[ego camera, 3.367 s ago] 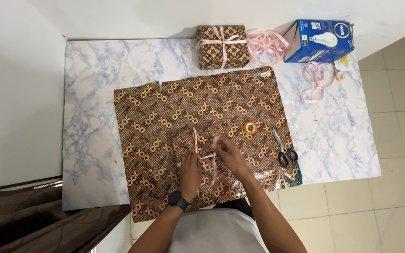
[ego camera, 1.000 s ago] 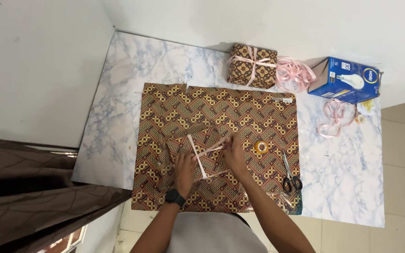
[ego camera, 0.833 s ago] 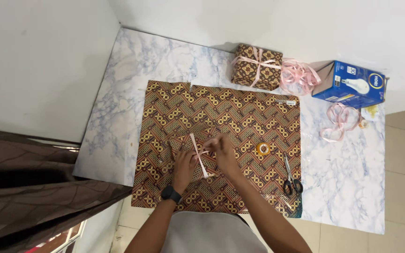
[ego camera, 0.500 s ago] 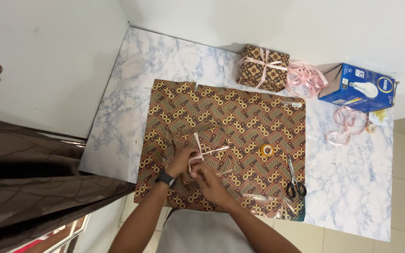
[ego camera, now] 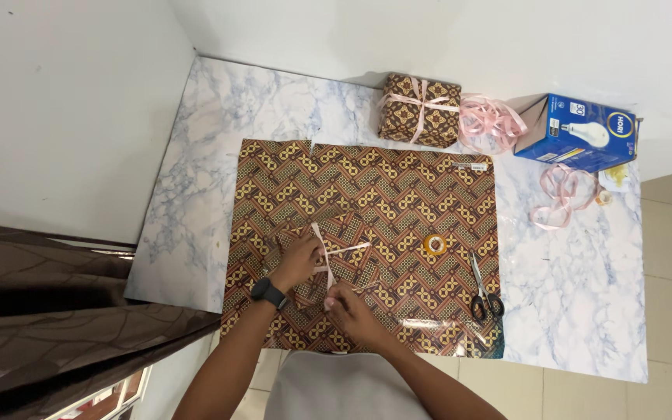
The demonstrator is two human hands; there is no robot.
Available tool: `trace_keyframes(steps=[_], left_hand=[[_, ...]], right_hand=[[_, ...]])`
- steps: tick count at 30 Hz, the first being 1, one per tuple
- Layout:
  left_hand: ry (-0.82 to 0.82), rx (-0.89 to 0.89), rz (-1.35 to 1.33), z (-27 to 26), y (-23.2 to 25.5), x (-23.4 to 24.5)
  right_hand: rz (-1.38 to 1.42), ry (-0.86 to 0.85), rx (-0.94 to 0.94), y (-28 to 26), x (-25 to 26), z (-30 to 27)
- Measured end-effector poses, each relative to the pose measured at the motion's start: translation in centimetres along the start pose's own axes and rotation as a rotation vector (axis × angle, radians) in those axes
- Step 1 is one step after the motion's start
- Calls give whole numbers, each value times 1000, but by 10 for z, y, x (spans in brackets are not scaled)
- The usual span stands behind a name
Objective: The person wraps a small box with patterned brown and gold paper, folds the edges, and secures them with tape. They then place a pink ribbon around the box, tie it into a bow, and adjust the loops and tails to finish the presentation.
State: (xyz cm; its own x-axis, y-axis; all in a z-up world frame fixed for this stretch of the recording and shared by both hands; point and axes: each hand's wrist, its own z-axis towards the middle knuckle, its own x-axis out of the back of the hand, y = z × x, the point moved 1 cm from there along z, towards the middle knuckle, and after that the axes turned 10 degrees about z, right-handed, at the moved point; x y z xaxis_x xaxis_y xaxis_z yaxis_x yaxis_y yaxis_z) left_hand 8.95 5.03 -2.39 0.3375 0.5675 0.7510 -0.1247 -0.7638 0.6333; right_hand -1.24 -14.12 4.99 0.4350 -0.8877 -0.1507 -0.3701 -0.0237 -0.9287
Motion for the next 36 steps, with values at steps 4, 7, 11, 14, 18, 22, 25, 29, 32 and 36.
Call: trace_keyframes(steps=[4,7,11,14,18,22,25,29,32,36], left_hand=[[90,-68,-3,-8,6,3],[68,-56,8,-15,7,5],[31,-88,-129,-19,9,0],[140,-274,-124,-17,15,-11],[27,-169,-44,-12,9,-20],[7,-189,38,-10,8,-23],[132,-292,150,-12,17,-23],[66,-250,245,-14,34,-20],[179,-310,412,-15,50,-17],[90,-247,502,-15,58,-14]], right_hand=[[121,116,48,2,21,7],[265,370,-29,-3,47,29],[539,479,146,-15,73,49],[424,487,101,-22,79,61],[439,496,88,-27,85,77],[420,514,71,-16,94,86],[352,509,40,2,101,89],[313,467,92,25,109,97],[247,510,46,34,111,101],[260,519,98,32,107,104]])
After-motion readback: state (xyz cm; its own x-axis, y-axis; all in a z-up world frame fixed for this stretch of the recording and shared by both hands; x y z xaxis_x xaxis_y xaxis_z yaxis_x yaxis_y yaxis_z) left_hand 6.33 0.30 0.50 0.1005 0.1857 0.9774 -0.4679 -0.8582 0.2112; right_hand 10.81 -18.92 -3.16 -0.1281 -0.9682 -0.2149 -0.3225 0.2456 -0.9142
